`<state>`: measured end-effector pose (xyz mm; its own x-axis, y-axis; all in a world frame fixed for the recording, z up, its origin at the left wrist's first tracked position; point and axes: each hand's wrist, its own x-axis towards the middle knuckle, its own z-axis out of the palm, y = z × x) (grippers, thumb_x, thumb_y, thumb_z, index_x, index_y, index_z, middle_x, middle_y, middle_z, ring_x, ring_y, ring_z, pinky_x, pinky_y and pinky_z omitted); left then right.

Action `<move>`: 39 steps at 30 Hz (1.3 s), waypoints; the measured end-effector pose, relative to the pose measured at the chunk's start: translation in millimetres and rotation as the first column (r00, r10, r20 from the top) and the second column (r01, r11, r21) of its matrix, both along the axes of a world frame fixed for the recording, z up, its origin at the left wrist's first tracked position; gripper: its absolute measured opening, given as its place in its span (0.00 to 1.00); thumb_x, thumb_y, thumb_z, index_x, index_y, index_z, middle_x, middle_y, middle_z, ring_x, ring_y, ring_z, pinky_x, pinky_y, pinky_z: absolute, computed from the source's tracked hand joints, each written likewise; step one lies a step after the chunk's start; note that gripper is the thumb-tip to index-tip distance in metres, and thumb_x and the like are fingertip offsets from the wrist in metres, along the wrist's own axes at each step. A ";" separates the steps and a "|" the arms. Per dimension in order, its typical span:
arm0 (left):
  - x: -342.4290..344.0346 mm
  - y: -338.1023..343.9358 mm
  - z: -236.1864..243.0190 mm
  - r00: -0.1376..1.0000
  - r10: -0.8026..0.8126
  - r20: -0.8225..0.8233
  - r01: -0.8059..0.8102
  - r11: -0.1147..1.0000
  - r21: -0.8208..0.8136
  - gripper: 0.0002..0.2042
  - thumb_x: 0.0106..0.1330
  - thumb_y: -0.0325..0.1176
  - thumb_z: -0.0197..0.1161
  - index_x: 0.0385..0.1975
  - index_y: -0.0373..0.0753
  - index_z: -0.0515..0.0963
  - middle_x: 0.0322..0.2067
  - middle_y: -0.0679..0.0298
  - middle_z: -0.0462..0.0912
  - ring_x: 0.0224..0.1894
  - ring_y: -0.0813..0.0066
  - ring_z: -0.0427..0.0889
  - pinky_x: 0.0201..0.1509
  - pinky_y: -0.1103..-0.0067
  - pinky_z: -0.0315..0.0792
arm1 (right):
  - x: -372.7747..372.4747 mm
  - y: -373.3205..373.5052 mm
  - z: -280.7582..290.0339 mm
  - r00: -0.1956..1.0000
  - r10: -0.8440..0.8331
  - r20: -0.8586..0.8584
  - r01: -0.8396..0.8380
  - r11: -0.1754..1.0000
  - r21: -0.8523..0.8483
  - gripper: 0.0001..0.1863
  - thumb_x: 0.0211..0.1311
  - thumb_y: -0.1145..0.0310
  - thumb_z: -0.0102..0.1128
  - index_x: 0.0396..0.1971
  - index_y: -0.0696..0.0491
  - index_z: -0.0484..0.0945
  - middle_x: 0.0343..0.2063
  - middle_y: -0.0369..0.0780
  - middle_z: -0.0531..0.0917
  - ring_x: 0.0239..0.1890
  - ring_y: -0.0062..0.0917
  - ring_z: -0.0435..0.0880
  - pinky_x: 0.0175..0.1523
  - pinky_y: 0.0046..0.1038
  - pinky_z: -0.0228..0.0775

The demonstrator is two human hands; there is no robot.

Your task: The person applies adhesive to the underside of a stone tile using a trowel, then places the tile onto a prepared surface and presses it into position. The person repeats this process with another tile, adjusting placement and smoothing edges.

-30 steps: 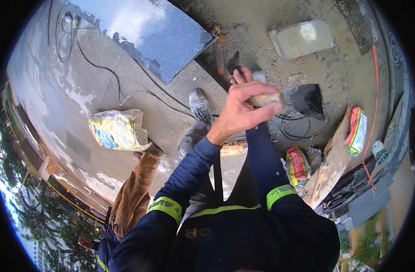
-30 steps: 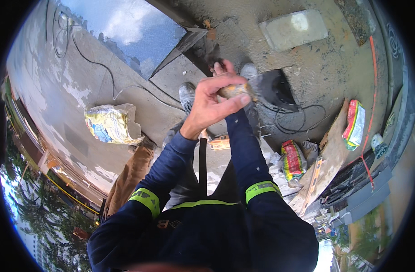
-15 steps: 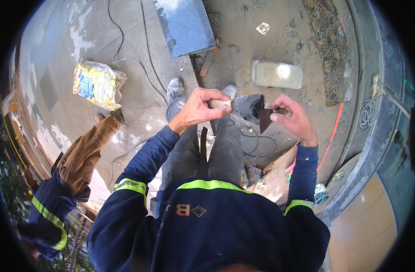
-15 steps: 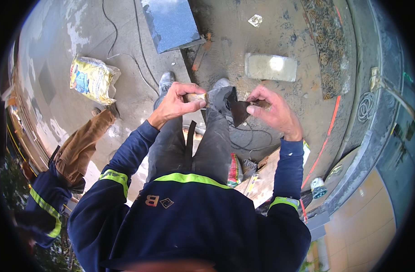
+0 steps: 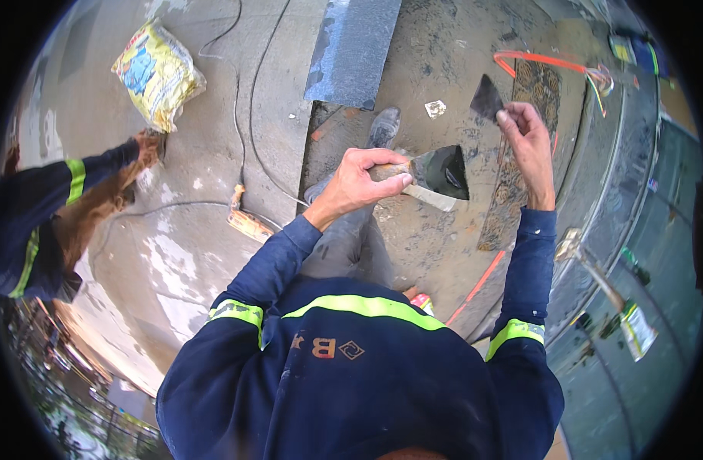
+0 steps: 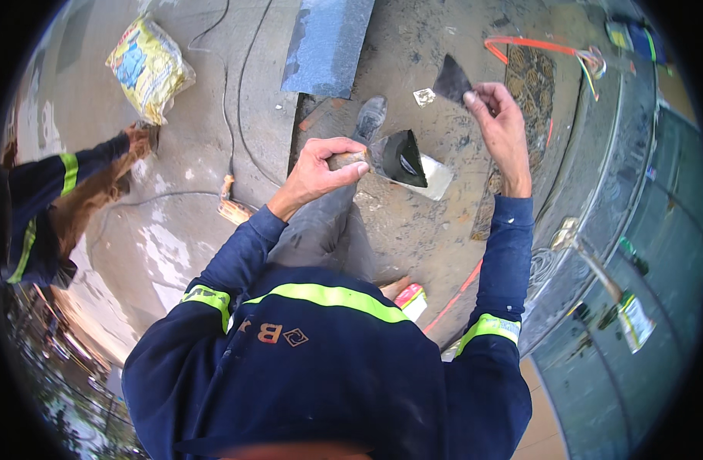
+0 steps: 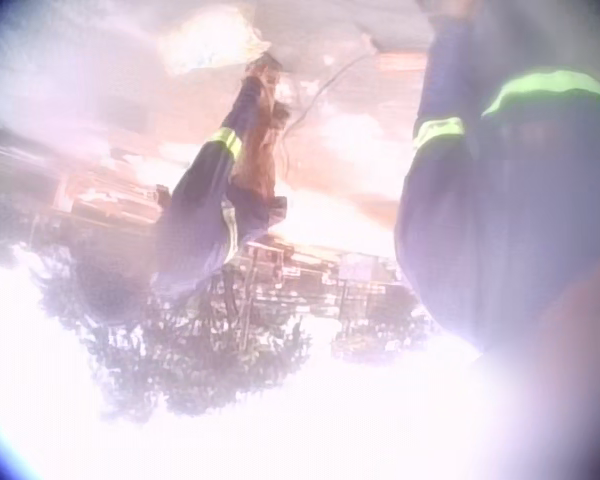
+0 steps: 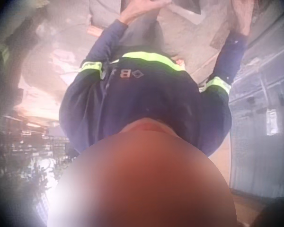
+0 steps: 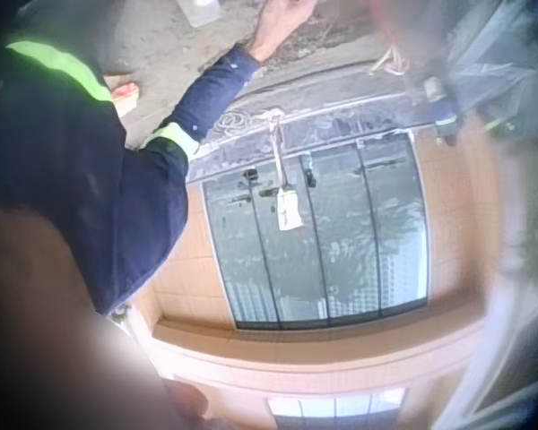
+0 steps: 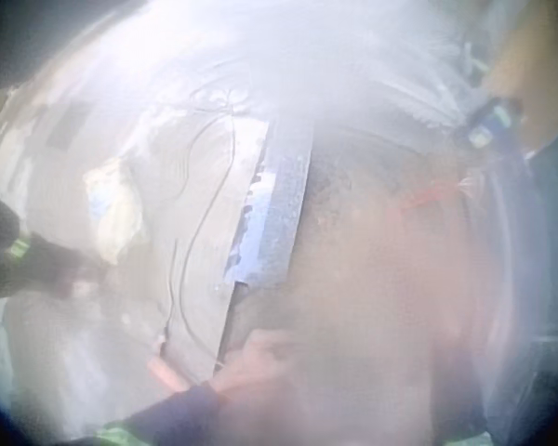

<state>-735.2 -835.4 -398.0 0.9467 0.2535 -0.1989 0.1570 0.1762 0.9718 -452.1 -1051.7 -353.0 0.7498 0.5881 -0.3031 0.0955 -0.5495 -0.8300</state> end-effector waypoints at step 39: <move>266.4 -196.0 8.2 -0.132 0.890 -0.437 -0.952 -0.236 -0.193 0.14 0.69 0.34 0.75 0.48 0.30 0.88 0.35 0.68 0.90 0.38 0.84 0.84 0.43 0.80 0.78 | 135.6 349.5 -102.4 -0.600 0.699 0.389 -0.719 -0.258 -0.646 0.16 0.69 0.52 0.70 0.54 0.36 0.88 0.47 0.32 0.91 0.52 0.34 0.87 0.58 0.49 0.70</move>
